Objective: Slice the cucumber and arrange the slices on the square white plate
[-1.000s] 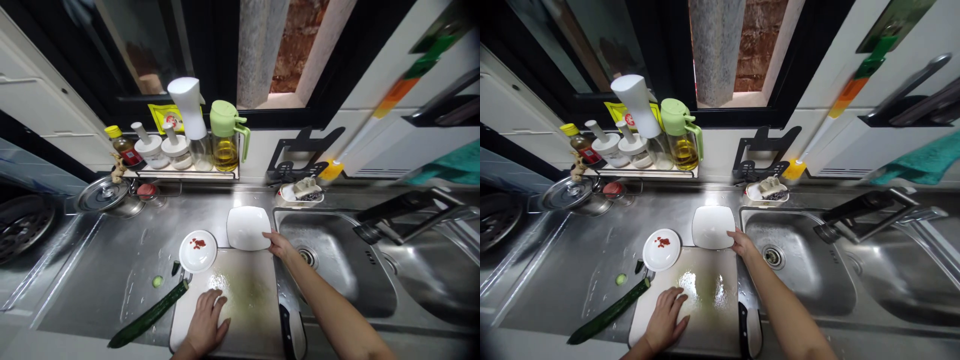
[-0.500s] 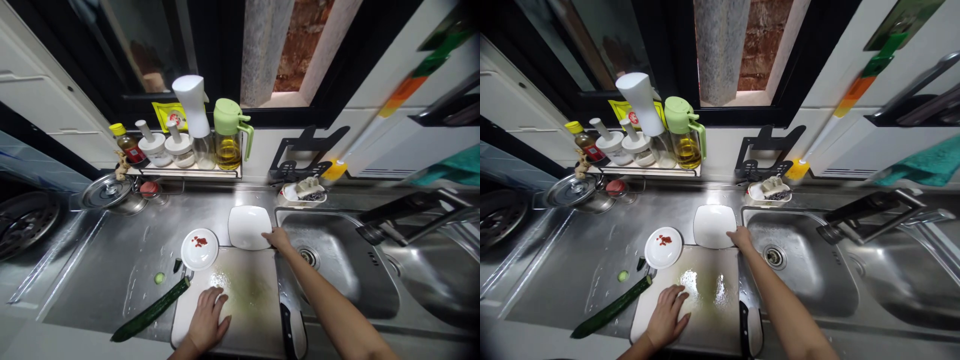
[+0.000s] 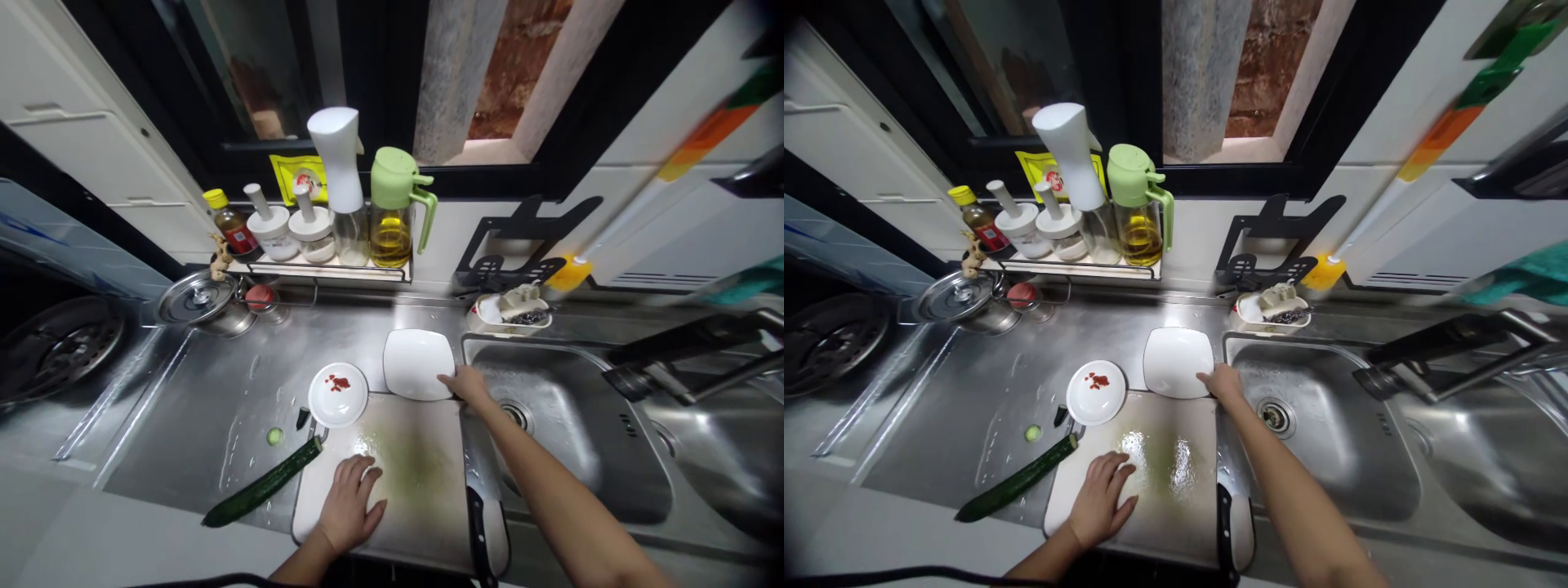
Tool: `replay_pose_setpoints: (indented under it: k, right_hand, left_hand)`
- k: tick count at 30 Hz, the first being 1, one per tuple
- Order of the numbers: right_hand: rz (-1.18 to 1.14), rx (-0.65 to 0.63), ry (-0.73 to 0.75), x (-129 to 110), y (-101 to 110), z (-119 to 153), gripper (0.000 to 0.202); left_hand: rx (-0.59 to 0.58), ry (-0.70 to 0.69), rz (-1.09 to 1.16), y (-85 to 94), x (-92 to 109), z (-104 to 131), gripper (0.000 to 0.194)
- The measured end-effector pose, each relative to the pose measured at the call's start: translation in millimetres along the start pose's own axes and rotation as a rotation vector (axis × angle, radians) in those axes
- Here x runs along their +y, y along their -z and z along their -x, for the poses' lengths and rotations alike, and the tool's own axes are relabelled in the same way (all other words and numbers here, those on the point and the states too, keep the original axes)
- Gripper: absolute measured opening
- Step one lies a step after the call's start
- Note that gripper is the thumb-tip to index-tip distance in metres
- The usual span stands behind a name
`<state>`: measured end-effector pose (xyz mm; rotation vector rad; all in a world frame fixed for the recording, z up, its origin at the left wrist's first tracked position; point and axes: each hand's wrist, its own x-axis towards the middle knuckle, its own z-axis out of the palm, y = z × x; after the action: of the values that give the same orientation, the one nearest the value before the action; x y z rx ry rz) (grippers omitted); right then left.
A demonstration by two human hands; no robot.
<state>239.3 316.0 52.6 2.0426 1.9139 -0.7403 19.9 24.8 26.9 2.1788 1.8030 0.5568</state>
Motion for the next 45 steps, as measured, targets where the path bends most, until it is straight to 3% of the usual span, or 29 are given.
replay_pose_setpoints:
  k: [4,9,13,16,18,21,25,28,31,35,38,41,45]
  right_hand:
    - [0.02,0.031,0.003,3,7,26,0.039]
    - [0.042,0.087,0.018,25,-17,107,0.032]
    - [0.067,0.119,0.036,51,-59,174,0.03]
    - [0.036,0.123,0.06,64,-84,202,0.029]
    - [0.0,0.141,0.084,67,-95,208,0.028]
    - [-0.041,0.17,0.094,67,-104,208,0.025]
    - [-0.081,0.198,0.107,66,-109,207,0.022]
    - [-0.091,0.228,0.058,68,-111,208,0.024]
    - [-0.122,0.299,0.011,74,-113,212,0.03]
    - [-0.206,0.419,0.008,85,-114,219,0.033]
    - [-0.312,0.459,0.101,89,-109,230,0.033]
    - [-0.426,0.394,0.199,84,-103,244,0.036]
    - [-0.541,0.262,0.261,69,-99,255,0.038]
  left_hand:
    - [0.008,-0.01,0.024,-0.3,-1,0,0.038]
    - [0.065,-0.043,0.035,-3.2,-8,4,0.037]
    - [0.263,0.139,-0.052,8.9,-25,16,0.033]
    - [0.382,0.358,-0.218,26.4,-50,29,0.033]
    - [0.341,0.451,-0.29,36.7,-68,37,0.037]
    - [0.177,0.4,-0.245,46.3,-90,44,0.035]
    - [0.102,0.372,-0.175,54.0,-99,44,0.035]
    - [0.081,0.361,-0.044,59.5,-86,35,0.037]
    - [0.029,0.296,0.151,58.9,-51,15,0.038]
    - [-0.128,0.12,0.344,39.2,12,-22,0.042]
    - [-0.166,0.06,0.368,17.1,47,-43,0.039]
    - [-0.208,0.06,0.333,0.3,60,-53,0.037]
    - [-0.186,0.027,0.241,-6.7,56,-56,0.035]
